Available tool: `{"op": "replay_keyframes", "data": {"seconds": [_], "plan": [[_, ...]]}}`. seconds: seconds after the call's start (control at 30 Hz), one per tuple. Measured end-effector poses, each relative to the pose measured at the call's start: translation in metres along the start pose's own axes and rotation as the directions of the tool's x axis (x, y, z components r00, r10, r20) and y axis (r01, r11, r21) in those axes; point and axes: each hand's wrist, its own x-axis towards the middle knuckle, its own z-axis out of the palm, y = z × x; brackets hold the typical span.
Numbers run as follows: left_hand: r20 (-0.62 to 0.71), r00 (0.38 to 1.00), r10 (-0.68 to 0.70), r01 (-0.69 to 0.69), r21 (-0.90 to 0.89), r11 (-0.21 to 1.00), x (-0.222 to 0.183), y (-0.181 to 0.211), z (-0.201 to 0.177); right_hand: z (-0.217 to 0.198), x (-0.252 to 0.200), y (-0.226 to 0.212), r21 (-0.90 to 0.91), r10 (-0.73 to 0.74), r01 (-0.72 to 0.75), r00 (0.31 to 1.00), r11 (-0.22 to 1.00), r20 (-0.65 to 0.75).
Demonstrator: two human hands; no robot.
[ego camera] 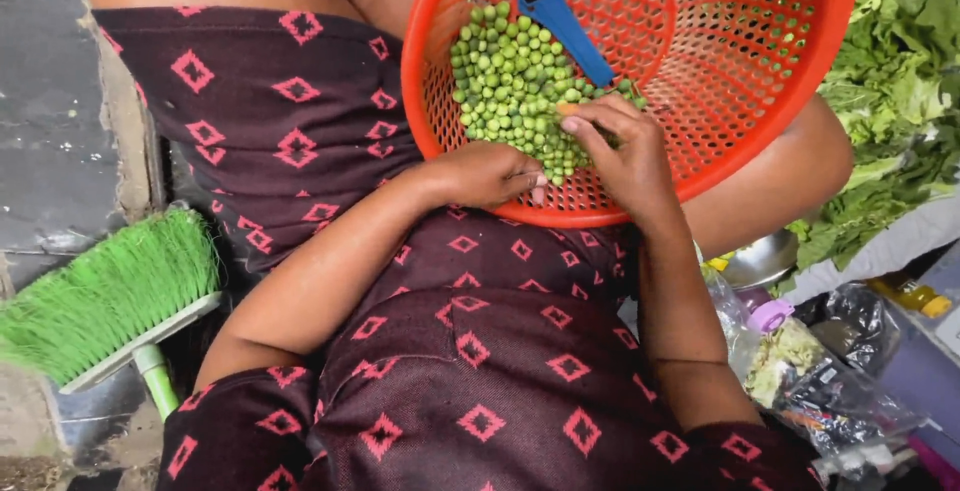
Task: A person sits on the floor and plucks small green vegetables from their stems, collecting the produce in a red plastic basket.
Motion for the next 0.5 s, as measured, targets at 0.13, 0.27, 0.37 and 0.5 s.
{"op": "replay_keyframes", "data": {"seconds": [0.13,0.27,0.37,0.5], "plan": [[-0.065,0.998,-0.001,-0.004,-0.075,0.997,0.006,-0.002,0.003,-0.006,-0.02,0.006,0.268,0.118,-0.118,0.993,0.956,0.016],[-0.069,0.997,0.033,-0.042,-0.139,0.989,0.002,0.001,0.001,-0.02,-0.035,0.005,0.352,0.12,-0.168,0.981,0.921,0.154],[-0.053,0.998,0.025,-0.032,-0.132,0.991,0.011,-0.012,0.004,-0.035,-0.031,-0.019,0.22,0.088,-0.157,0.952,0.963,0.293],[-0.04,0.999,0.036,-0.042,-0.159,0.986,0.005,-0.003,-0.001,-0.026,-0.026,-0.016,0.103,0.046,-0.089,0.932,0.991,0.359]]}}
